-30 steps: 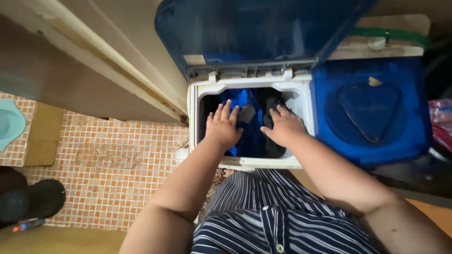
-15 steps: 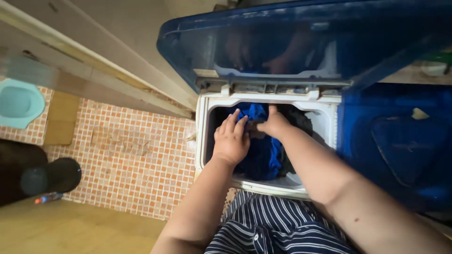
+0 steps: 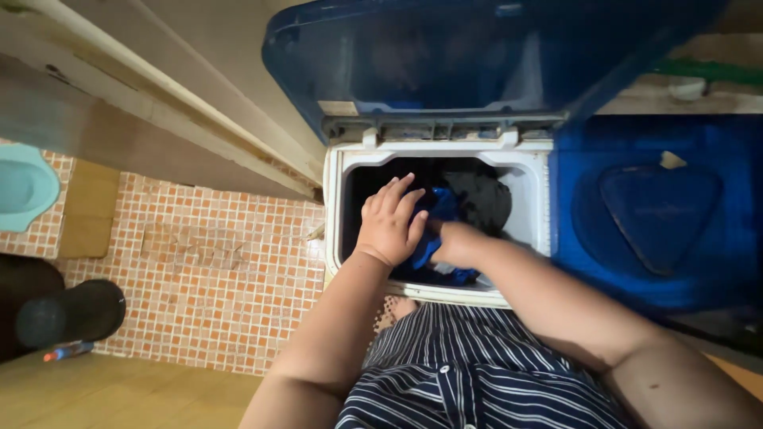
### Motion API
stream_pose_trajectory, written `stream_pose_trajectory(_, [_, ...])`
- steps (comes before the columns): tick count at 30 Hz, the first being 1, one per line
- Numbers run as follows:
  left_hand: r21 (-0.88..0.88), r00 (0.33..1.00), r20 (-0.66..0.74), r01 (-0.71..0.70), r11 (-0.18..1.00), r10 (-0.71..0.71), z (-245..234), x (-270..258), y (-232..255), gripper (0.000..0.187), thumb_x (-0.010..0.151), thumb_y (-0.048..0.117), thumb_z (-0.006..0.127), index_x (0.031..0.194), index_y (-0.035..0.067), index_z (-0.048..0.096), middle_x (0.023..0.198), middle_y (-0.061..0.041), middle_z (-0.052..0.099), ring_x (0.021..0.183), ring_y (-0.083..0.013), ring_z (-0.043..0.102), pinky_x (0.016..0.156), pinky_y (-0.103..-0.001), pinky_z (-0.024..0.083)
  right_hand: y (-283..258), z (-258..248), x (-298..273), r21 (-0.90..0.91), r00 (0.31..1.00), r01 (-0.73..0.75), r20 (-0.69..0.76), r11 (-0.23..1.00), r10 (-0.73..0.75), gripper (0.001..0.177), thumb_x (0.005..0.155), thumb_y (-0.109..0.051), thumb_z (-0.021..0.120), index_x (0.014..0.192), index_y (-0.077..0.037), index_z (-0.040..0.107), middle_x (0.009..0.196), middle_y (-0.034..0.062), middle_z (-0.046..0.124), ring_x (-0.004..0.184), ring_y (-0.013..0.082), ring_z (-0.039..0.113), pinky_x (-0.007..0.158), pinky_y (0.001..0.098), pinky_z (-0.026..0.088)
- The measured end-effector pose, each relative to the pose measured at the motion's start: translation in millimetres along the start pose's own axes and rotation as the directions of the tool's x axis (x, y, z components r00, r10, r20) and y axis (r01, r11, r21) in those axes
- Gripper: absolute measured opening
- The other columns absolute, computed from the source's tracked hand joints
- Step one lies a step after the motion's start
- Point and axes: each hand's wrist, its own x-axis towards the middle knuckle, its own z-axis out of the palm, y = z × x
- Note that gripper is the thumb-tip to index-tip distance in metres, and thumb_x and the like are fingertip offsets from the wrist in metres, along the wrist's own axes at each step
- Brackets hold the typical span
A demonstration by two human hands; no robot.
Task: Loading clothes into a twin-tub washing machine and preparing detergent.
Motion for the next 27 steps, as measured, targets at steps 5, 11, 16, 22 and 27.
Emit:
stream_pose_trajectory(5, [0.047, 0.954, 0.293, 0.044, 0.998, -0.056, 24.9, -10.3, -7.8, 0.041, 0.091, 0.043, 0.065, 0.127, 0.022, 0.068, 0.15, -0.004, 0.054, 0.14, -0.0314, 0.048, 0.109, -0.053, 0.038, 12.9, 11.2, -0.4, -0.059, 0.958, -0.062, 0.277, 0.996, 0.076, 0.086, 0.074, -0.044, 0.078, 0.147, -0.013, 0.044, 0.125, 0.0214, 0.067, 0.113, 0.0352, 0.067, 0.098, 0.0412, 0.052])
stream_pose_trajectory(11, [0.353, 0.432, 0.783, 0.284, 0.892, -0.447, 26.1, 4.2, 1.0, 0.063, 0.082, 0.054, 0.064, 0.14, 0.032, 0.055, 0.157, -0.003, 0.039, 0.148, -0.0265, 0.032, 0.111, -0.057, 0.035, 23.8, 19.7, 10.4, 0.084, 0.871, -0.178, 0.477, 0.98, 0.117, 0.059, 0.082, -0.044, 0.068, 0.134, -0.017, 0.064, 0.135, 0.0128, 0.064, 0.123, 0.0288, 0.057, 0.101, 0.0402, 0.044])
stream_pose_trajectory(16, [0.422, 0.441, 0.746, 0.267, 0.866, -0.499, 20.6, 2.1, -7.0, 0.054, 0.086, 0.051, 0.061, 0.132, 0.023, 0.065, 0.146, -0.011, 0.057, 0.14, -0.0315, 0.048, 0.11, -0.055, 0.042, 70.8, 19.7, 61.9, -0.149, 0.989, 0.0, 0.143, 0.989, 0.022, 0.037, 0.082, -0.034, 0.064, 0.111, -0.014, 0.077, 0.107, 0.0149, 0.077, 0.095, 0.0341, 0.073, 0.083, 0.0463, 0.057])
stream_pose_trajectory(22, [0.231, 0.793, 0.488, 0.285, 0.93, -0.364, 25.3, 0.9, -12.5, 0.047, 0.082, 0.041, 0.066, 0.126, 0.023, 0.067, 0.145, -0.009, 0.053, 0.136, -0.0327, 0.049, 0.106, -0.053, 0.043, 77.8, -30.2, 104.5, -0.129, 0.829, -0.277, -0.533, 0.952, 0.169, 0.068, 0.076, -0.039, 0.076, 0.138, -0.018, 0.06, 0.143, 0.0215, 0.054, 0.13, 0.0405, 0.051, 0.107, 0.0471, 0.043])
stream_pose_trajectory(27, [0.228, 0.821, 0.445, 0.283, 0.932, -0.358, 41.4, -3.7, -26.1, 0.052, 0.079, 0.034, 0.069, 0.129, 0.02, 0.065, 0.151, -0.011, 0.047, 0.139, -0.0339, 0.044, 0.105, -0.057, 0.04, 59.7, -48.5, 153.6, -0.209, 0.899, -0.308, -0.383, 0.928, 0.211, 0.087, 0.078, -0.052, 0.077, 0.153, -0.019, 0.045, 0.161, 0.016, 0.038, 0.147, 0.0381, 0.038, 0.12, 0.0468, 0.033])
